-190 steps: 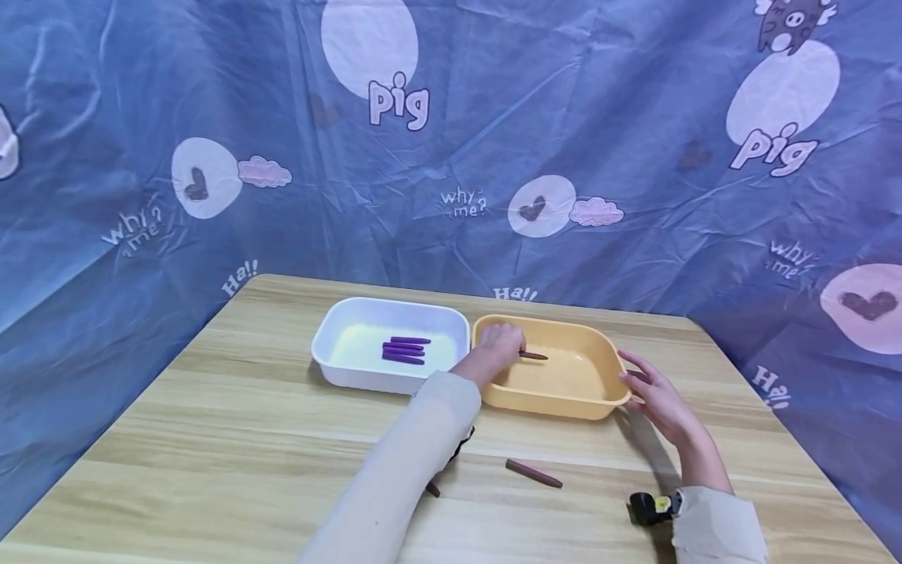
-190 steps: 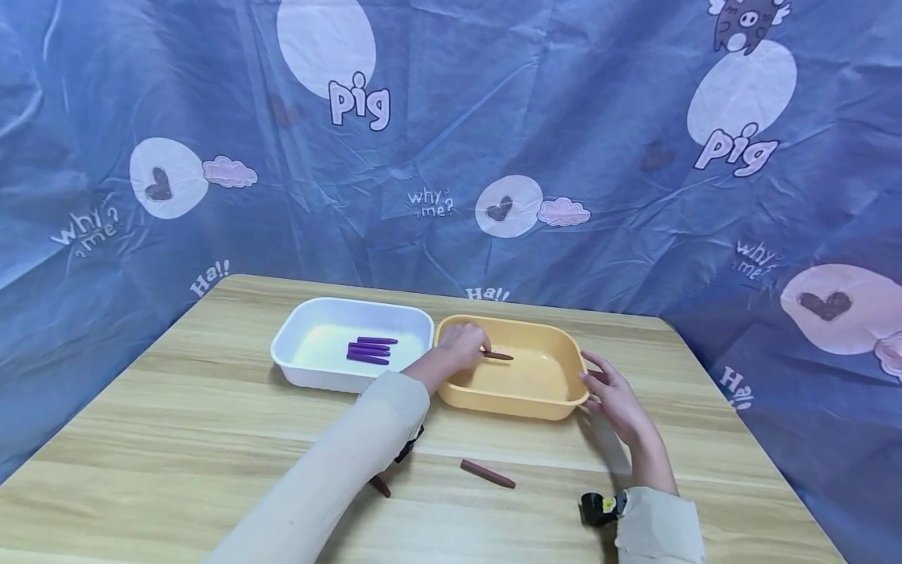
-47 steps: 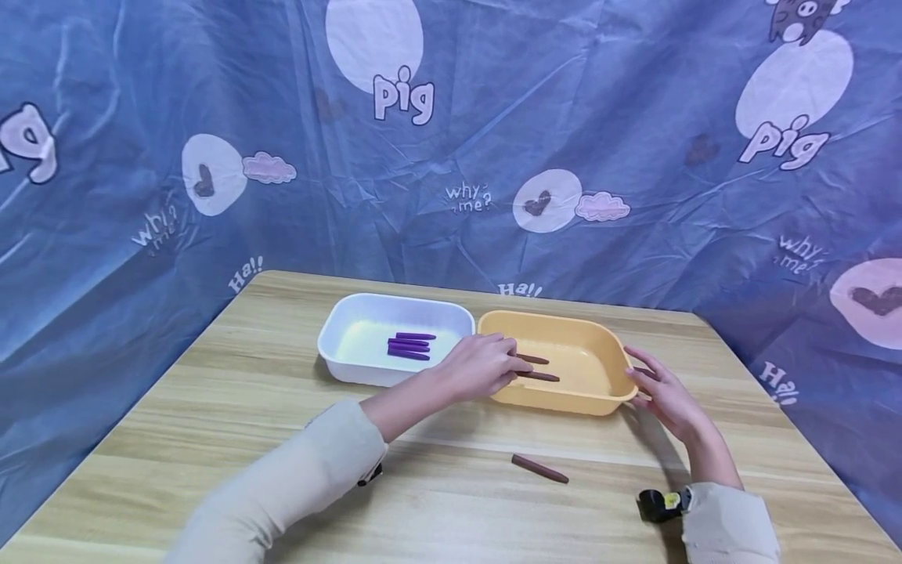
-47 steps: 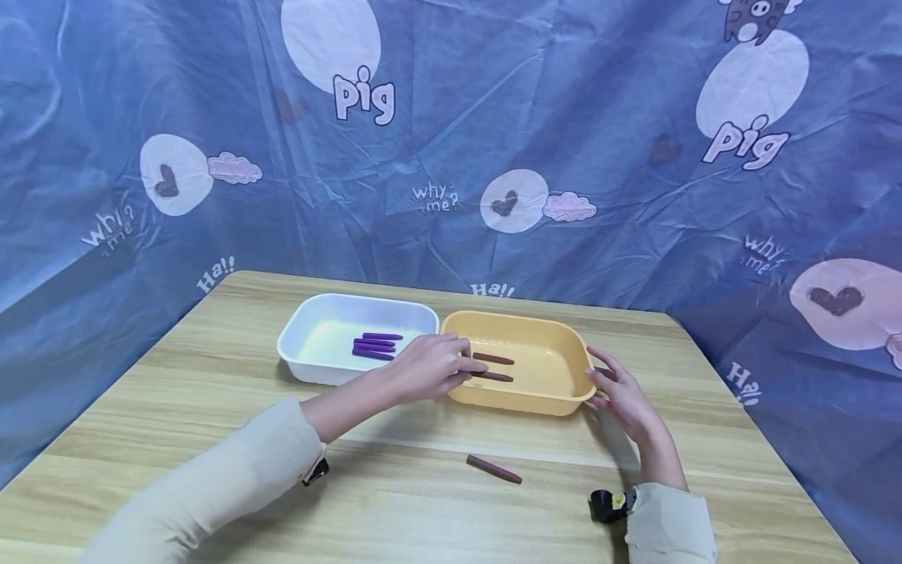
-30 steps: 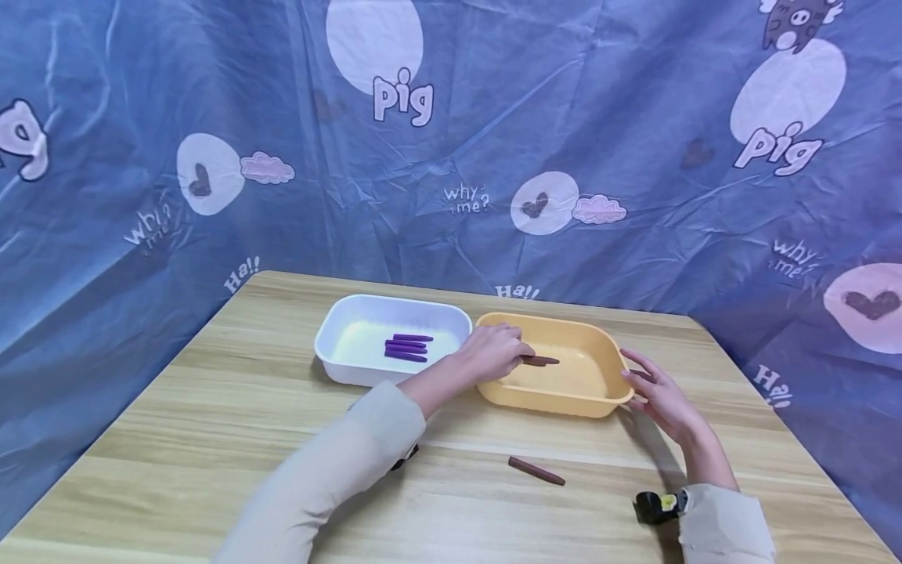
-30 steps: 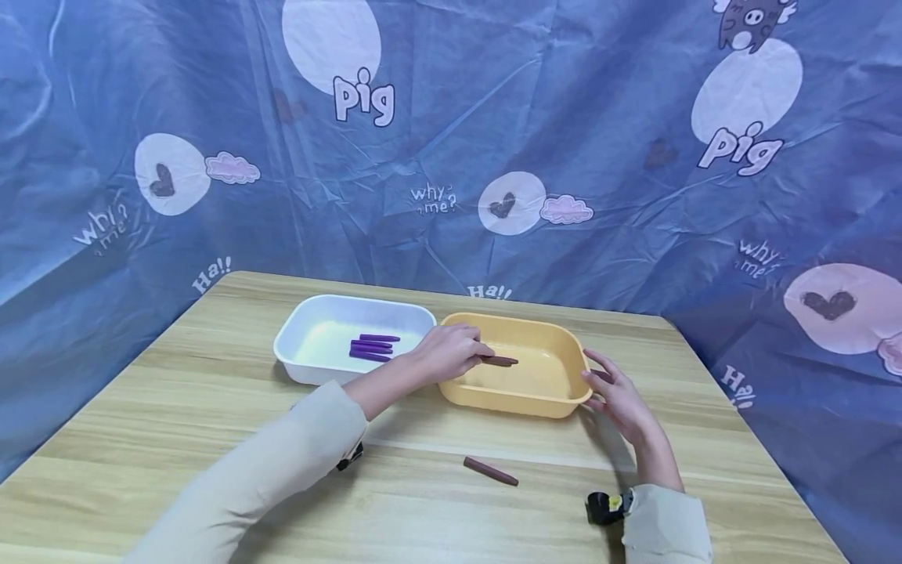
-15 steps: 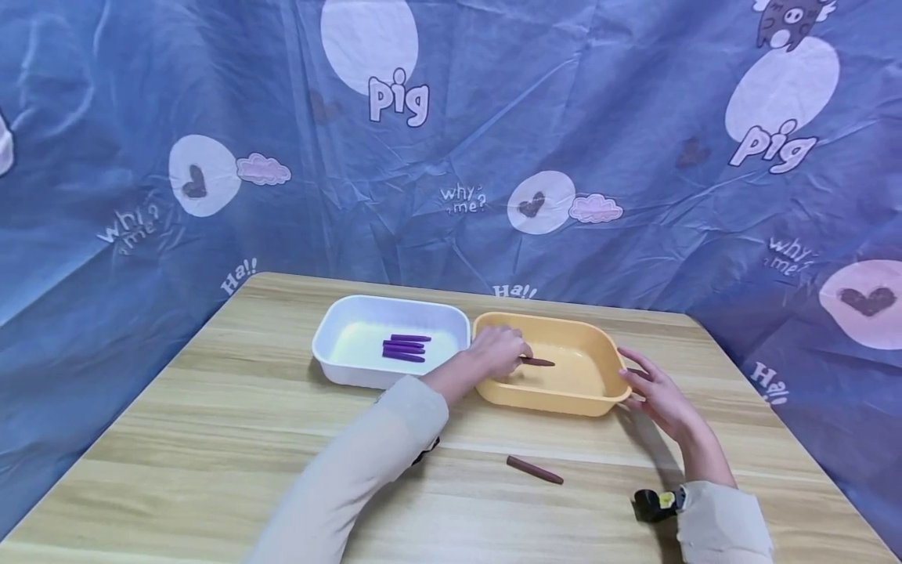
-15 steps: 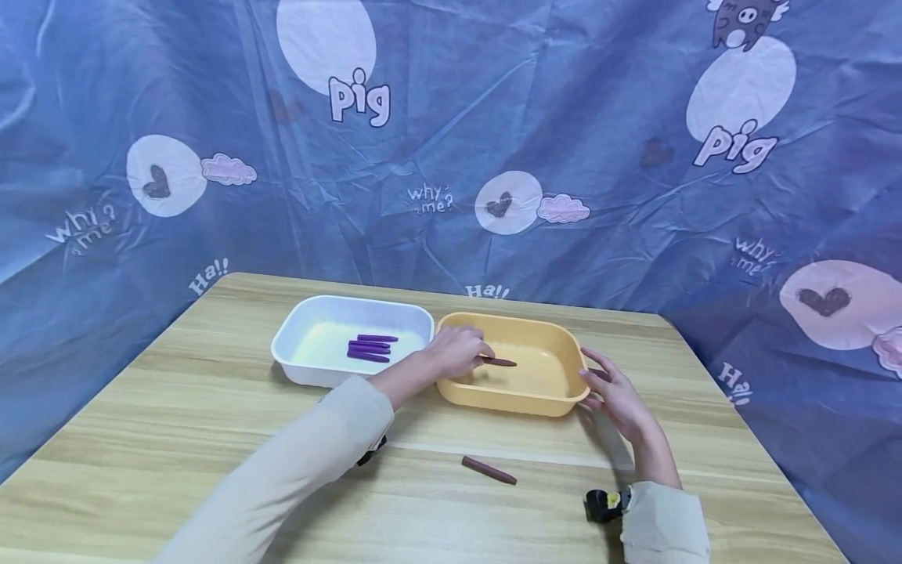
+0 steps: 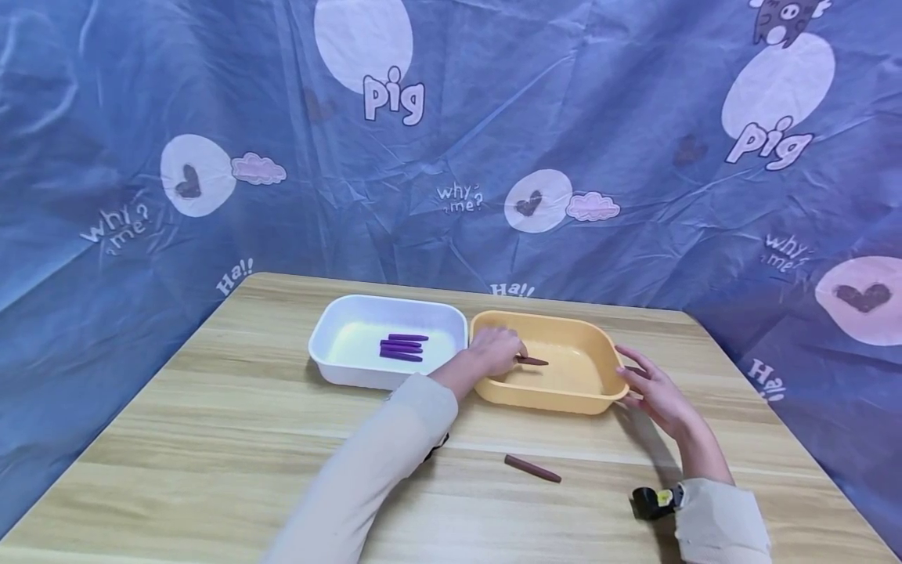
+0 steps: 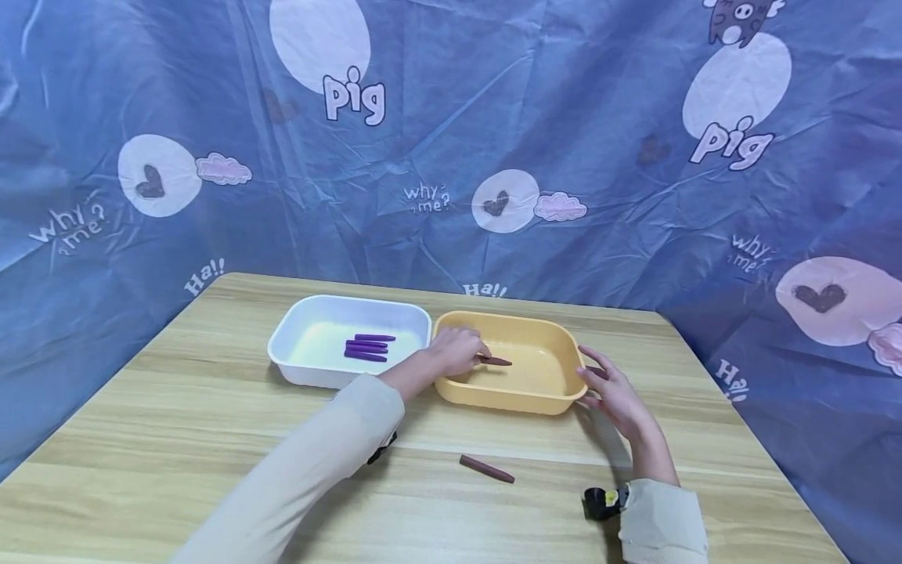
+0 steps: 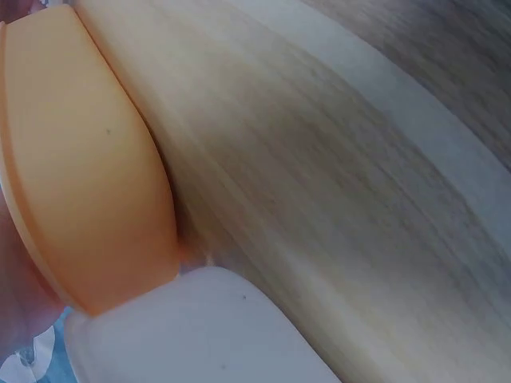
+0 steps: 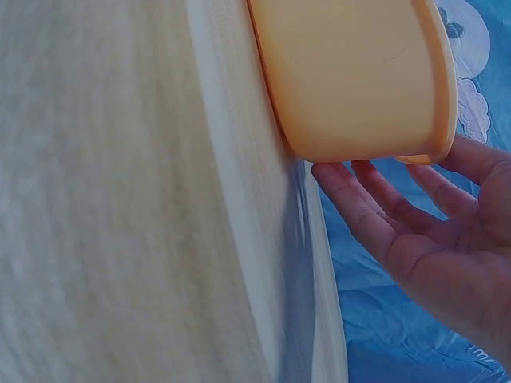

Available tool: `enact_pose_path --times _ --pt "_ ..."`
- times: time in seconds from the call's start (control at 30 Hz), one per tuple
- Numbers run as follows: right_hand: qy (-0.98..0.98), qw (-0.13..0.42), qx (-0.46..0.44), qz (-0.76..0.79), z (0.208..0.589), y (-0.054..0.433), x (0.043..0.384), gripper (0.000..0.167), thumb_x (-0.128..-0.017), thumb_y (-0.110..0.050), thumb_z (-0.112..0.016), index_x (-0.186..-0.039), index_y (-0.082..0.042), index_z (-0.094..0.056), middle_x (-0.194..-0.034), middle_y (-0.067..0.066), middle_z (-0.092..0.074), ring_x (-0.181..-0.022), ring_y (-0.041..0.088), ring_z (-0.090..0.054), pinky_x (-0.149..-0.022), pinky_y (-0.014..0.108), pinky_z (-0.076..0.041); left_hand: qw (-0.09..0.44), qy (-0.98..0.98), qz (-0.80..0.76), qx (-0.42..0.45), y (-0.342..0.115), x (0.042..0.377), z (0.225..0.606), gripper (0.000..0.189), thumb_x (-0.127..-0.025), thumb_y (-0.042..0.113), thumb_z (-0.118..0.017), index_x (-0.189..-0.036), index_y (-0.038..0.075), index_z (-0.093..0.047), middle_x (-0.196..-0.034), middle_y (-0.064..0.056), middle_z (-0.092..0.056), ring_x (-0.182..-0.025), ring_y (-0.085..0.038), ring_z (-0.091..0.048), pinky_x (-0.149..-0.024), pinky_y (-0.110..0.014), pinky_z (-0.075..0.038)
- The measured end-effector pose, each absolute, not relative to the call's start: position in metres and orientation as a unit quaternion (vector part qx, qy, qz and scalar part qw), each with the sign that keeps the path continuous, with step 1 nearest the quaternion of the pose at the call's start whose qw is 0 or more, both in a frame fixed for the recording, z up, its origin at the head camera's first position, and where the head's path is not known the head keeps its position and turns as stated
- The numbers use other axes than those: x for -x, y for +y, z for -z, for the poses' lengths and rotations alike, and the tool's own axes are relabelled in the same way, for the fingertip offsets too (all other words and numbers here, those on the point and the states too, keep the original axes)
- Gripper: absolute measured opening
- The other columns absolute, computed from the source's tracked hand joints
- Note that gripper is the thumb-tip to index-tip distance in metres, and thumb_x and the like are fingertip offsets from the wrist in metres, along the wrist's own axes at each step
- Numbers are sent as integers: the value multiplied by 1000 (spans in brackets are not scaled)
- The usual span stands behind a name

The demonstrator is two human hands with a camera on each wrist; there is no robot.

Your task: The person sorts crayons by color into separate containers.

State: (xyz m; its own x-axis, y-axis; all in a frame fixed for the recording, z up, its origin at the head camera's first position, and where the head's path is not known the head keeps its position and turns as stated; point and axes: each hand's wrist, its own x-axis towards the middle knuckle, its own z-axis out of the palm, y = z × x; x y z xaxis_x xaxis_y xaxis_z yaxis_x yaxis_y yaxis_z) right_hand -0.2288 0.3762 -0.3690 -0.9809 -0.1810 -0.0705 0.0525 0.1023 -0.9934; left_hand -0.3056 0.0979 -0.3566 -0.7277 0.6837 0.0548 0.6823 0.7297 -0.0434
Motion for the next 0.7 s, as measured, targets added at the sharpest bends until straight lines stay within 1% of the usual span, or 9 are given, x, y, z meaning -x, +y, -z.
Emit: enact_pose_path --times 0.13,0.27,0.37,0.53,0.7 --pt "738 88 42 667 369 376 229 57 -98 -14 -44 -146 -6 -14 -122 22 -36 -96 15 -57 -78 28 -51 31 -930 -17 366 102 305 358 23 -88 22 -60 -105 34 -70 -90 7 -60 -78 -12 -52 -56 -25 -43" --pt "738 88 42 668 370 377 229 56 -98 -14 -44 -145 -7 -15 -124 24 -34 -96 15 -57 -78 28 -51 24 -932 -37 361 107 305 361 24 -87 17 -59 -102 32 -71 -90 6 -60 -76 -12 -51 -55 -23 -42" --pt "736 89 43 670 370 376 229 56 -98 -13 -44 -145 -7 -15 -122 21 -37 -96 16 -57 -78 28 -51 24 -934 -57 353 109 306 364 25 -86 14 -59 -100 31 -71 -90 6 -60 -77 -12 -51 -57 -24 -43" --pt "738 89 43 667 369 376 228 57 -98 -13 -44 -146 -5 -13 -118 14 -42 -96 16 -57 -77 28 -51 38 -936 -75 343 110 306 366 22 -86 16 -60 -98 31 -71 -92 5 -59 -81 -13 -53 -61 -25 -47" --pt "740 86 43 666 369 376 228 57 -98 -14 -45 -145 -6 -15 -118 16 -41 -96 16 -57 -77 28 -51 47 -939 -63 336 106 305 360 26 -87 18 -61 -110 29 -67 -102 3 -56 -91 -13 -52 -65 -25 -48"
